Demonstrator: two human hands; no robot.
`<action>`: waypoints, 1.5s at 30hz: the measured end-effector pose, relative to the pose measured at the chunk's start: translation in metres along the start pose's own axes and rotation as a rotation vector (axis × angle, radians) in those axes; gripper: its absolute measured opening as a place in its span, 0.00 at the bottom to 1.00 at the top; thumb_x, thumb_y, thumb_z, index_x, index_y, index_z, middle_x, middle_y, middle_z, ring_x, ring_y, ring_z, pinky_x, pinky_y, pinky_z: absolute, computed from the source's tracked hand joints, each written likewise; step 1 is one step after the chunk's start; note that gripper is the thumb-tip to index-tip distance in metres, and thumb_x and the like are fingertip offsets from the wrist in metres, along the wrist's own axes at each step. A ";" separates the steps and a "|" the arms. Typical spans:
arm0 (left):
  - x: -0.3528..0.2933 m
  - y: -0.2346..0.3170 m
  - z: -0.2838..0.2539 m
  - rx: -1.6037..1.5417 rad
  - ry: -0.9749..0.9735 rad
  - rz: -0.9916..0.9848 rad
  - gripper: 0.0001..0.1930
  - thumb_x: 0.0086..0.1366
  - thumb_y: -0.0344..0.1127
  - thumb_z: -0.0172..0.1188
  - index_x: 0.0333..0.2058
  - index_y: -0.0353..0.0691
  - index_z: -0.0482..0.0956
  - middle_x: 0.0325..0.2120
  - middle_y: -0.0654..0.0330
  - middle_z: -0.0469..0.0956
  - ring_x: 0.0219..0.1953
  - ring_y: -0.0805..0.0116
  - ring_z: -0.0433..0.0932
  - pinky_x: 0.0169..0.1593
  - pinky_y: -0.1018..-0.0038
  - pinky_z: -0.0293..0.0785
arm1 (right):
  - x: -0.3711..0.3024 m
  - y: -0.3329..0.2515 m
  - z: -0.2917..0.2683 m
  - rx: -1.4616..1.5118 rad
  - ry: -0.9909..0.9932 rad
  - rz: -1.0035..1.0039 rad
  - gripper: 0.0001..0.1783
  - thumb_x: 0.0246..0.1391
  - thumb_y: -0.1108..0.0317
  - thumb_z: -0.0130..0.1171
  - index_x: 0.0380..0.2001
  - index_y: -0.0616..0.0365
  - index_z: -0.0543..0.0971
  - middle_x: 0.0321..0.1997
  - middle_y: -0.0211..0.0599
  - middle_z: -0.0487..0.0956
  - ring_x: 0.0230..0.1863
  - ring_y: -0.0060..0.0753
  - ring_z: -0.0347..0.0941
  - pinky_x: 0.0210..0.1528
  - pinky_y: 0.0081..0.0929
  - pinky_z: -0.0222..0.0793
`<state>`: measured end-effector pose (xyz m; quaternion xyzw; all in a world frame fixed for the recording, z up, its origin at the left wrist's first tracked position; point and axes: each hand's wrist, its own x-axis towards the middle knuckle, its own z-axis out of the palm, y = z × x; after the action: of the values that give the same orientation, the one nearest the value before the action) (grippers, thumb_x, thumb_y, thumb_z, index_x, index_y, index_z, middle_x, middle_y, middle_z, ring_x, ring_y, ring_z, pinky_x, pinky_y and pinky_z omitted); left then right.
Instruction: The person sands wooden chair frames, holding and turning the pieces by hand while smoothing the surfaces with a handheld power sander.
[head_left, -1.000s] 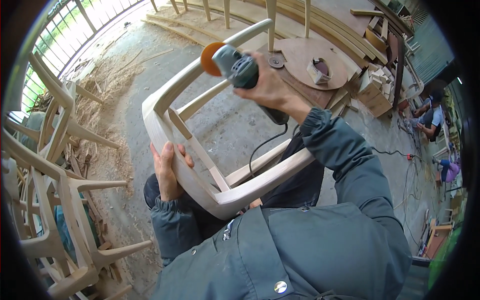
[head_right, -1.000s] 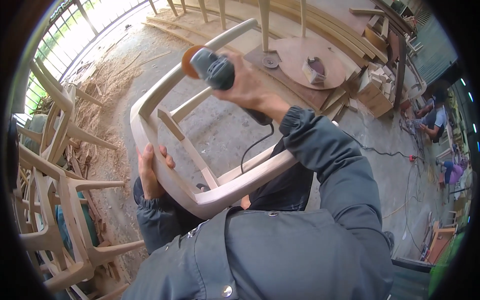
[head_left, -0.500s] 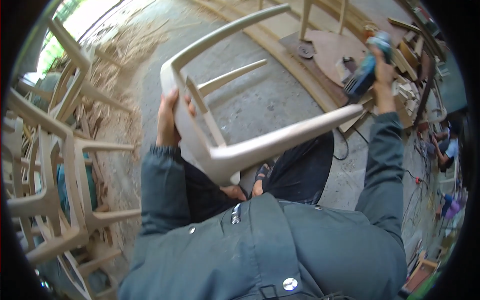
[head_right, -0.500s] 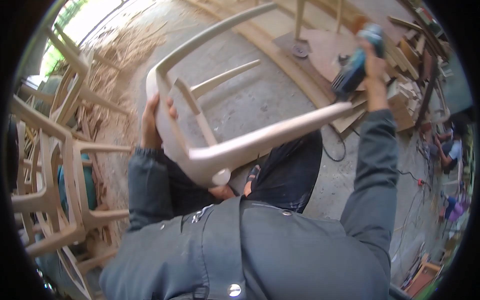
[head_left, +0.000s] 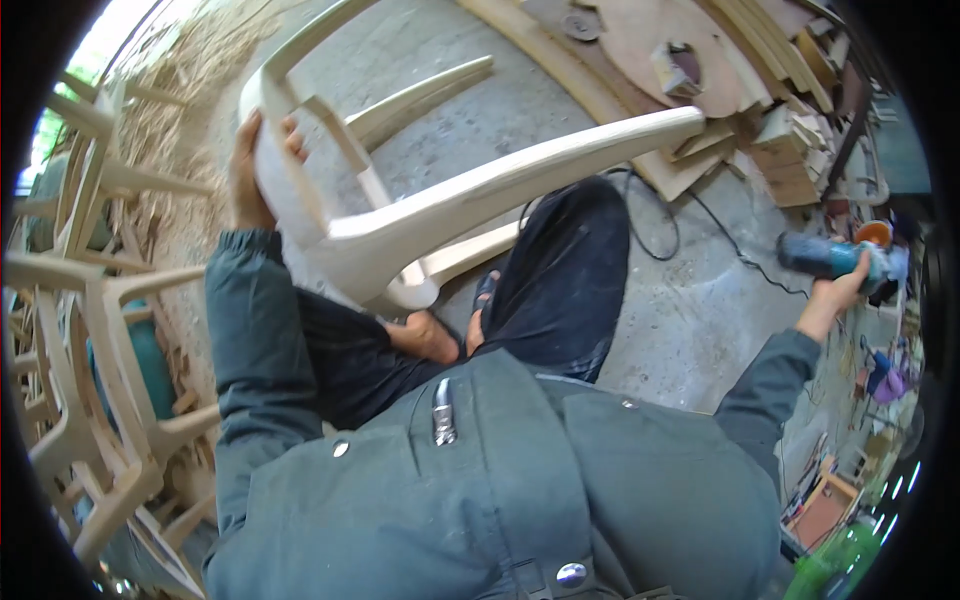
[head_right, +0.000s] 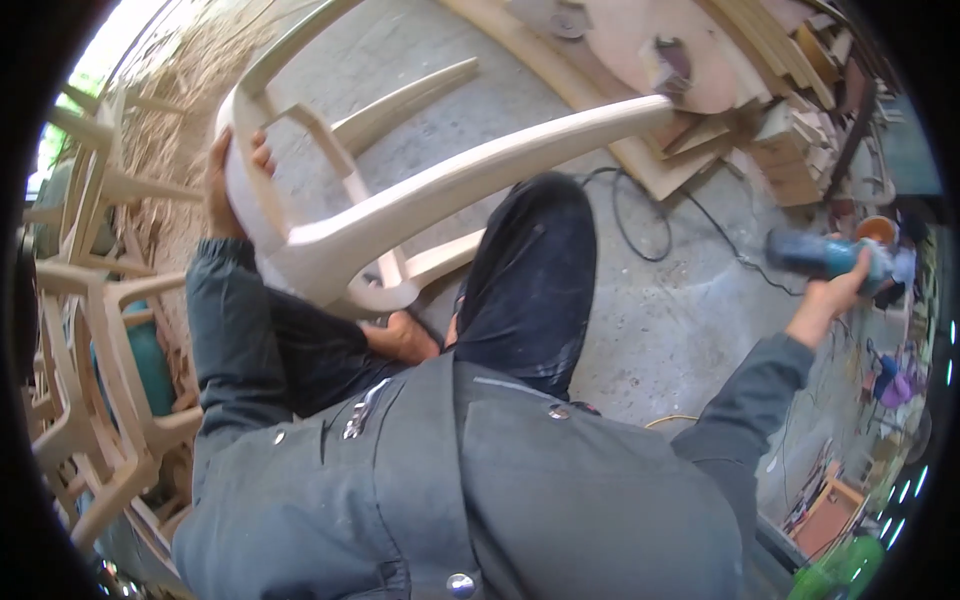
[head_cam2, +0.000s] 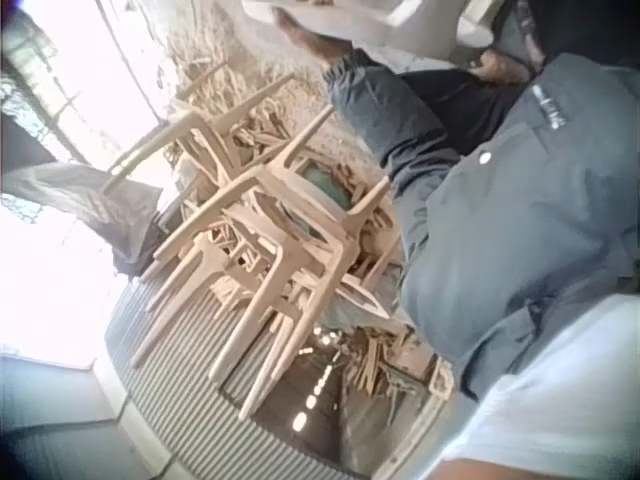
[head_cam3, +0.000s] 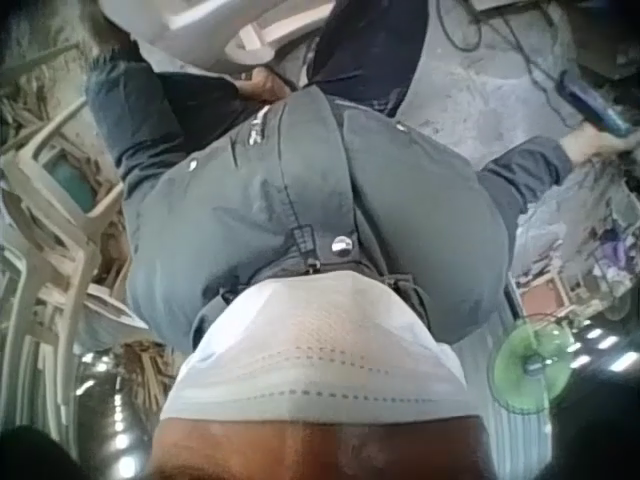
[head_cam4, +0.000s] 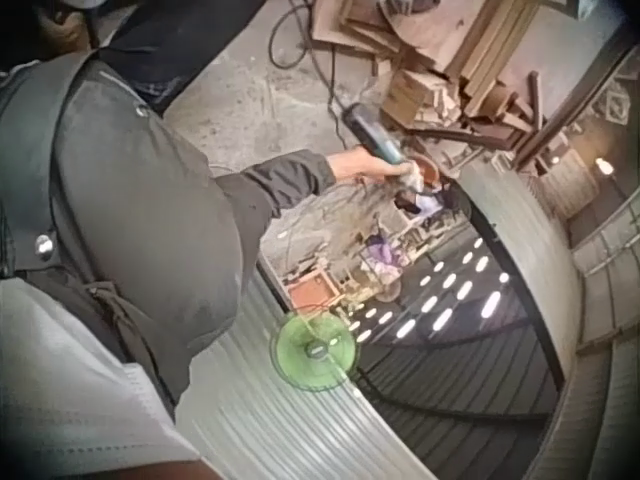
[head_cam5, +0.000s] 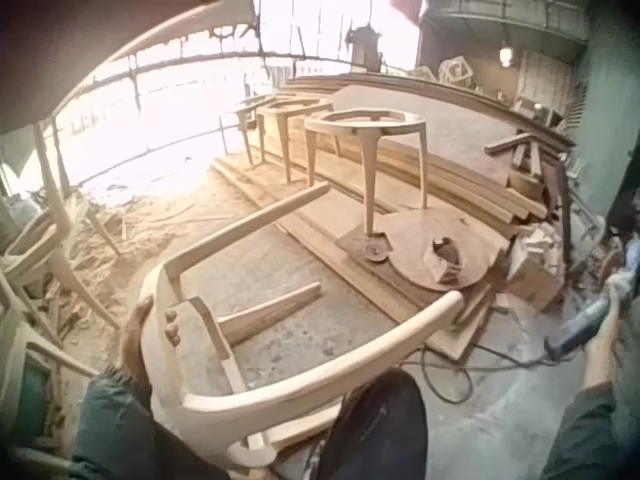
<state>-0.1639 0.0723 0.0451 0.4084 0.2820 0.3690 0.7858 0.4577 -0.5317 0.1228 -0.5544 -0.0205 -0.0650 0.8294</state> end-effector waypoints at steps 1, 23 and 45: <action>-0.006 -0.002 0.006 0.054 0.010 0.026 0.24 0.77 0.54 0.50 0.48 0.33 0.69 0.37 0.59 0.73 0.31 0.72 0.73 0.38 0.75 0.77 | -0.058 -0.005 0.013 -0.109 0.131 -0.069 0.25 0.60 0.55 0.67 0.51 0.62 0.75 0.44 0.46 0.81 0.44 0.47 0.81 0.51 0.47 0.81; -0.137 -0.099 0.011 0.177 0.103 0.045 0.42 0.61 0.61 0.68 0.61 0.32 0.68 0.50 0.51 0.76 0.52 0.61 0.77 0.56 0.67 0.74 | -0.277 0.128 -0.119 0.271 -0.319 0.517 0.34 0.56 0.52 0.62 0.60 0.59 0.69 0.50 0.44 0.76 0.49 0.43 0.76 0.56 0.45 0.75; -0.141 -0.112 0.016 0.233 0.128 0.129 0.44 0.62 0.54 0.71 0.68 0.35 0.62 0.59 0.52 0.74 0.60 0.61 0.73 0.64 0.64 0.68 | -0.246 0.185 -0.197 -2.041 -0.477 -0.018 0.36 0.43 0.57 0.69 0.59 0.48 0.74 0.50 0.47 0.83 0.51 0.59 0.80 0.50 0.56 0.76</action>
<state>-0.1935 -0.0927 -0.0218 0.4896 0.3457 0.4088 0.6882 0.2306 -0.6229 -0.1487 -0.9893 -0.1230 0.0533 -0.0580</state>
